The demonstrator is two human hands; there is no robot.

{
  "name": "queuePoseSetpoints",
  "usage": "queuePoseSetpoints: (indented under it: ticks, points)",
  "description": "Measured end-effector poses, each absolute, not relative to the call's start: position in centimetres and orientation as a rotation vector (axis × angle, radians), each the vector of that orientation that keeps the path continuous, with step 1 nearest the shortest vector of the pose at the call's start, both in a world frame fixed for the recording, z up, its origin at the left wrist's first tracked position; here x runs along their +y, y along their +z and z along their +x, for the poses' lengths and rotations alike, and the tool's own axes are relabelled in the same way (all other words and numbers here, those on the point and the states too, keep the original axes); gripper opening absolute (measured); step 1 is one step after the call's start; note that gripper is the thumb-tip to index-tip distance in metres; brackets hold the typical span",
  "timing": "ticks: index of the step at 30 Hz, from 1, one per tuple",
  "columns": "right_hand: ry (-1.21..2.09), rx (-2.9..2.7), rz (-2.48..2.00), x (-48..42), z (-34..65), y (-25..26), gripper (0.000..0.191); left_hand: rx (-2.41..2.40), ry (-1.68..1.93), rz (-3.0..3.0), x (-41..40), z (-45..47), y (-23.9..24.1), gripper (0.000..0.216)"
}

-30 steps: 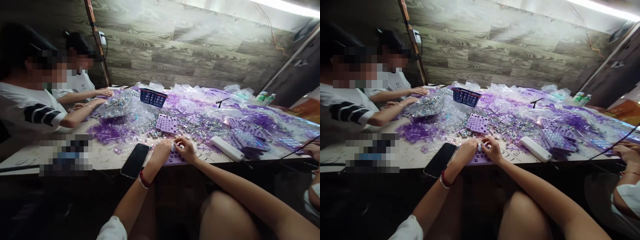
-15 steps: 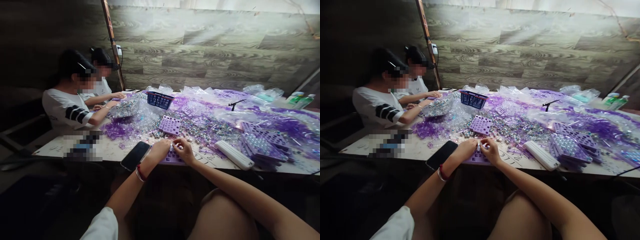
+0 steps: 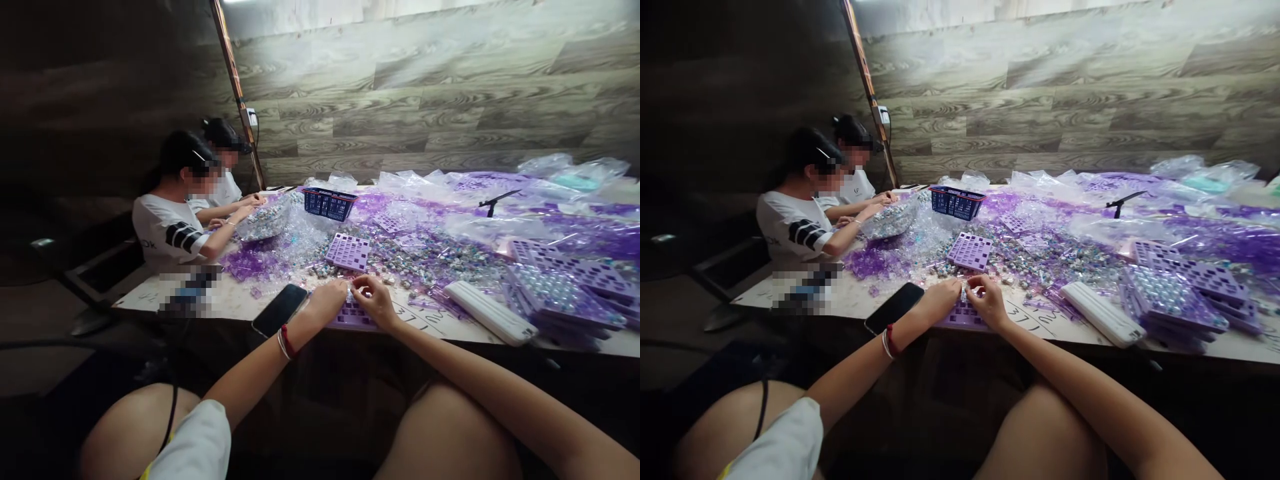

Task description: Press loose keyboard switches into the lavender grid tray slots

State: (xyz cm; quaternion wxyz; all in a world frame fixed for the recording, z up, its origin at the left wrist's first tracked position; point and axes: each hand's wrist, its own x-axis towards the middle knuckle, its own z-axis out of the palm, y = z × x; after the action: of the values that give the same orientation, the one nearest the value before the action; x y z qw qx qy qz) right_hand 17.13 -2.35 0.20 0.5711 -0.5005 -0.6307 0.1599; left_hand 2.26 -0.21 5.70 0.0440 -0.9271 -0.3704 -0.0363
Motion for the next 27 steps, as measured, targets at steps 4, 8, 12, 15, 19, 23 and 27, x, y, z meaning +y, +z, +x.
queuePoseSetpoints:
  ticks: [4, 8, 12, 15, 19, 23, 27]
  points:
    - [0.383, -1.46, -1.182, -2.4, 17.1, 0.2, 0.02, -1.104, -0.111, -2.843, 0.0, 2.2, 5.5, 0.024]
    - [0.373, -1.478, -1.198, -2.4, 17.2, 0.4, 0.02, -1.049, -0.114, -2.899, 0.9, 2.2, 5.6, 0.024]
    - [0.308, -1.542, -1.197, -3.0, 18.1, 1.3, 0.017, -0.912, 0.008, -3.004, 2.3, 2.8, 6.8, 0.021]
    - [0.272, -1.489, -1.253, -4.3, 18.9, 2.7, 0.018, -0.783, 0.137, -3.071, 3.3, 3.0, 7.7, 0.016]
    - [0.348, -1.403, -1.272, -6.9, 19.3, 4.7, 0.022, -0.687, 0.081, -3.135, 3.9, 2.4, 8.0, 0.014]
    - [0.475, -1.316, -1.33, -8.3, 18.8, 6.2, 0.027, -0.697, 0.029, -3.135, 4.0, 1.9, 7.2, 0.012]
    - [0.631, -1.365, -1.345, -7.1, 18.6, 6.7, 0.027, -0.596, -0.072, -3.235, 4.7, 1.6, 6.3, 0.009]
